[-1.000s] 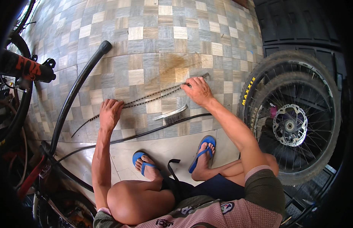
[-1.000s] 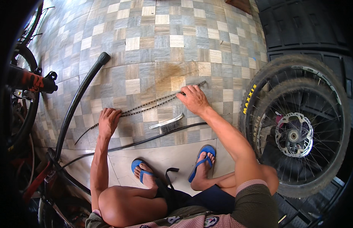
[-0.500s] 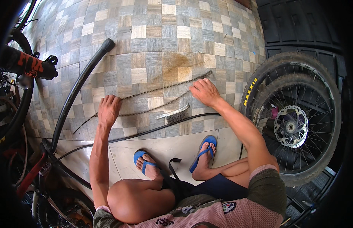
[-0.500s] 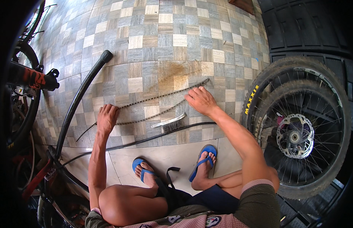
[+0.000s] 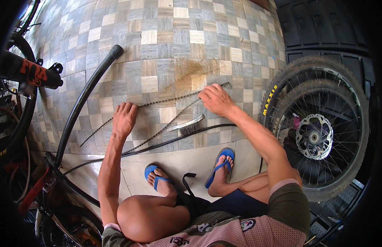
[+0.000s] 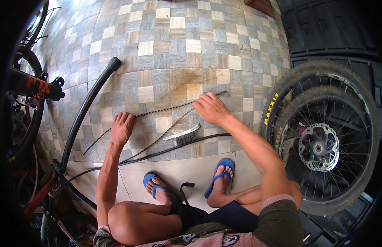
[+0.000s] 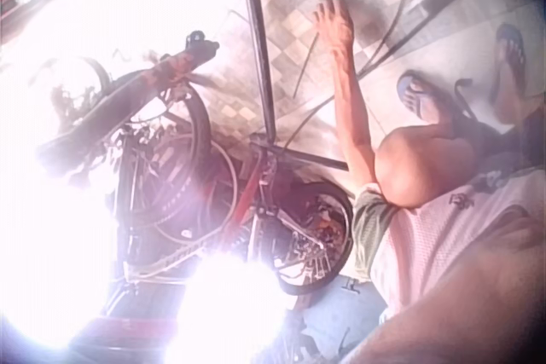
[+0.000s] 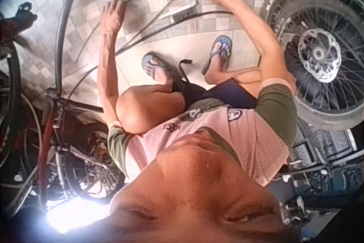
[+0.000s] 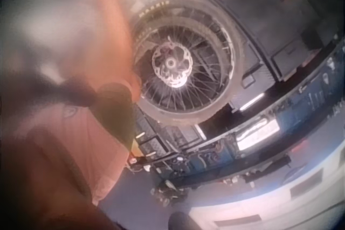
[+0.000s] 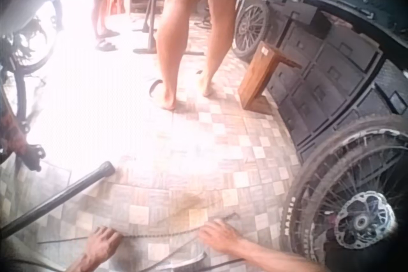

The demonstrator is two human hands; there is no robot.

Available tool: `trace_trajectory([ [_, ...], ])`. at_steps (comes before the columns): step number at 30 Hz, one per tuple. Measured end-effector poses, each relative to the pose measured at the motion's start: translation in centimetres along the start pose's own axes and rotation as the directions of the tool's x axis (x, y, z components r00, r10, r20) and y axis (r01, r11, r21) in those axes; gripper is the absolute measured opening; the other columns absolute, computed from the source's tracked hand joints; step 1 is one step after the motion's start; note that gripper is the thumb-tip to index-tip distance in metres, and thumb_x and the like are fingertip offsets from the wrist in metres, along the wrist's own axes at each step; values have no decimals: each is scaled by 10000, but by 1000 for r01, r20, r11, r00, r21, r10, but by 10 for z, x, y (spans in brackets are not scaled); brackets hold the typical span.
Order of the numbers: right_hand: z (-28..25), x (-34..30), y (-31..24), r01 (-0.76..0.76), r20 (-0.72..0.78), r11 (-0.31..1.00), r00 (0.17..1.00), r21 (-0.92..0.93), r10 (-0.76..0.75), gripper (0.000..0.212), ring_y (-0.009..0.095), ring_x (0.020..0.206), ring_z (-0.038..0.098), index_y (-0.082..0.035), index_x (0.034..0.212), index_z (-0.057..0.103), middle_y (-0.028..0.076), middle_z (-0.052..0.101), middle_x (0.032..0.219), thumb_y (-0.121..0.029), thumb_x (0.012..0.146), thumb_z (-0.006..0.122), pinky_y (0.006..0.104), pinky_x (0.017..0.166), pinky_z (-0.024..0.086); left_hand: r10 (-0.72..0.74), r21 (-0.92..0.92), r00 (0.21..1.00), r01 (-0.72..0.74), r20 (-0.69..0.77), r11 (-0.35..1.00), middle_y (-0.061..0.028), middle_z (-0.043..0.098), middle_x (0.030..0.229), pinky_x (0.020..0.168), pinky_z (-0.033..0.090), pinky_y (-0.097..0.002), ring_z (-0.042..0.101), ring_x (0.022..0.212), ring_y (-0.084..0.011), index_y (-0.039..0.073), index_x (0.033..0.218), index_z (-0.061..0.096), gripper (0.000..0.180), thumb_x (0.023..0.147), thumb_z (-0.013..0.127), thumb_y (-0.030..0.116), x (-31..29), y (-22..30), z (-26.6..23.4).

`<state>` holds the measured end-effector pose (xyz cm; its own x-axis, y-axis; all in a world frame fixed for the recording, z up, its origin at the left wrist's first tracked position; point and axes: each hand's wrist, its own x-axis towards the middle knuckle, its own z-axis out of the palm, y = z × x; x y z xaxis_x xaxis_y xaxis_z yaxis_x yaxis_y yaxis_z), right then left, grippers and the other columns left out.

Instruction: The person sits on the floor and scrubs a bicycle chain with a brush, then moves to a workbench to dip the brush into a container of liquid. The chain is handled and scrubbed repeatedly on the floor before the person stands and prepares cleaning supplies.

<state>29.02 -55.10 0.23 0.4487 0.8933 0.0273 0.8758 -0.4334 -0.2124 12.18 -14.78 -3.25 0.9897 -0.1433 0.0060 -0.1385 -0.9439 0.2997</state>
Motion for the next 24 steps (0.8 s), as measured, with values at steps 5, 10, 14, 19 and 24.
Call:
trace_trajectory([
  [5, -49, -10, 15, 73, 31, 997, 997, 11, -73, 260, 224, 961, 649, -122, 1129, 724, 22, 661, 955, -149, 874, 769, 426, 999, 475, -75, 39, 997, 76, -22, 996, -75, 671, 1103, 940, 488, -449, 627, 1059, -306, 116, 1119, 675, 204, 916, 690, 108, -11, -12, 0],
  [10, -81, -40, 43, 35, 249, 999, 968, 18, -38, 142, 218, 999, 647, -127, 1071, 704, 26, 671, 987, -169, 936, 709, 393, 1004, 476, -140, 65, 985, 147, -102, 987, -68, 683, 1105, 929, 487, -448, 634, 1062, -307, 124, 1106, 682, 189, 921, 721, 122, -19, -33, -8],
  [14, -74, -68, 68, -96, 310, 992, 943, -88, 119, 126, 232, 1098, 632, -120, 1064, 678, 39, 670, 999, -154, 942, 680, 415, 1077, 453, -200, 108, 968, 217, -153, 970, -71, 689, 1066, 911, 484, -448, 641, 1031, -311, 120, 1092, 689, 148, 948, 724, 124, -21, -49, -15],
  [19, -50, -96, 83, -159, 278, 966, 937, -205, 213, 148, 261, 1183, 602, -117, 1102, 675, 61, 665, 1060, -103, 970, 607, 440, 1118, 430, -215, 101, 965, 231, -148, 968, -81, 694, 1074, 919, 480, -454, 640, 1036, -326, 107, 1101, 696, 140, 961, 699, 108, -24, -58, -24],
  [24, -48, -105, 86, -225, 267, 946, 920, -235, 285, 184, 278, 1193, 594, -110, 1133, 682, 84, 655, 1120, -127, 953, 650, 445, 1102, 438, -269, 119, 958, 279, -99, 953, -92, 704, 1148, 958, 480, -469, 647, 1082, -331, 98, 1136, 709, 162, 976, 689, 113, -20, -54, -31],
])
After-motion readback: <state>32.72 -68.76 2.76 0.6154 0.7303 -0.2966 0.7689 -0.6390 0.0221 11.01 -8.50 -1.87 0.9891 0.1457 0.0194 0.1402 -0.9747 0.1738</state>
